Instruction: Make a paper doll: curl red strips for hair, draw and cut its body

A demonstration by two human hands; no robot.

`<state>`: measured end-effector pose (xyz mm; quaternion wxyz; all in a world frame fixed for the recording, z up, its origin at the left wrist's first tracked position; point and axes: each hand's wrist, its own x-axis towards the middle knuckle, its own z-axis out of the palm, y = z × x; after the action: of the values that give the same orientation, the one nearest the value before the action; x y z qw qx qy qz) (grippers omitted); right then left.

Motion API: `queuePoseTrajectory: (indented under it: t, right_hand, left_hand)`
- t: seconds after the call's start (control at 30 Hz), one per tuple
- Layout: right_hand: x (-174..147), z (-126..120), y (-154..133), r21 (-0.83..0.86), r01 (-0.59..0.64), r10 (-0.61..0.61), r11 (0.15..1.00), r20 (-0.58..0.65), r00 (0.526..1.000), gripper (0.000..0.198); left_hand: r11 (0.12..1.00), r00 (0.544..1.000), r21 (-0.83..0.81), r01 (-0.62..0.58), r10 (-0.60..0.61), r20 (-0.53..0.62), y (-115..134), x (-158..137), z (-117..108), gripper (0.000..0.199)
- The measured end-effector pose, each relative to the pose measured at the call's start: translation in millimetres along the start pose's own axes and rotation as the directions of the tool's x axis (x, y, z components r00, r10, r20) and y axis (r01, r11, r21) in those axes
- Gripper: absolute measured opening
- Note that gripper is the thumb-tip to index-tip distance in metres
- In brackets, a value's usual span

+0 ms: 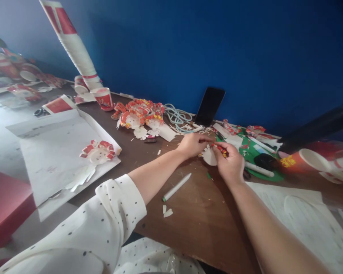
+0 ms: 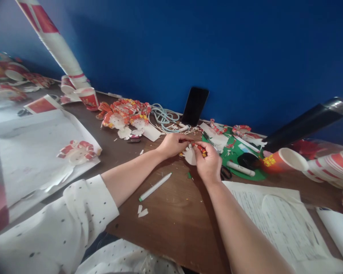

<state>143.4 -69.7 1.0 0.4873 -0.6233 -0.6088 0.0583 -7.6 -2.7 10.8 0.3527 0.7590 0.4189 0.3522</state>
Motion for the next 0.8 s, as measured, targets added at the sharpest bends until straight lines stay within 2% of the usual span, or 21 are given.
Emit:
queuePoseTrajectory:
  t: [0.17, 0.37, 0.6, 0.8]
  right_hand:
    - [-0.3, -0.2, 0.1, 0.014, -0.011, 0.012, 1.000, -0.005, 1.000, 0.027]
    - [-0.1, -1.3, -0.3, 0.020, -0.029, 0.029, 0.999, 0.005, 1.000, 0.028]
    - [-0.2, 0.6, 3.9, 0.002, 0.012, -0.012, 1.000, 0.000, 1.000, 0.028]
    - [-0.2, 0.6, 3.4, 0.018, 0.003, -0.003, 1.000, 0.006, 1.000, 0.028]
  left_hand:
    - [0.998, 0.998, -0.029, 0.062, -0.061, 0.027, 3.2, 0.2, -1.9, 0.032]
    - [0.997, 0.997, -0.014, 0.078, -0.078, 0.027, 4.3, 1.1, -1.6, 0.030]
    - [0.994, 0.995, 0.026, 0.102, -0.102, 0.006, -0.3, 3.7, 2.8, 0.028]
    - [0.997, 0.997, -0.012, 0.081, -0.081, 0.000, -0.9, 2.9, 2.7, 0.028]
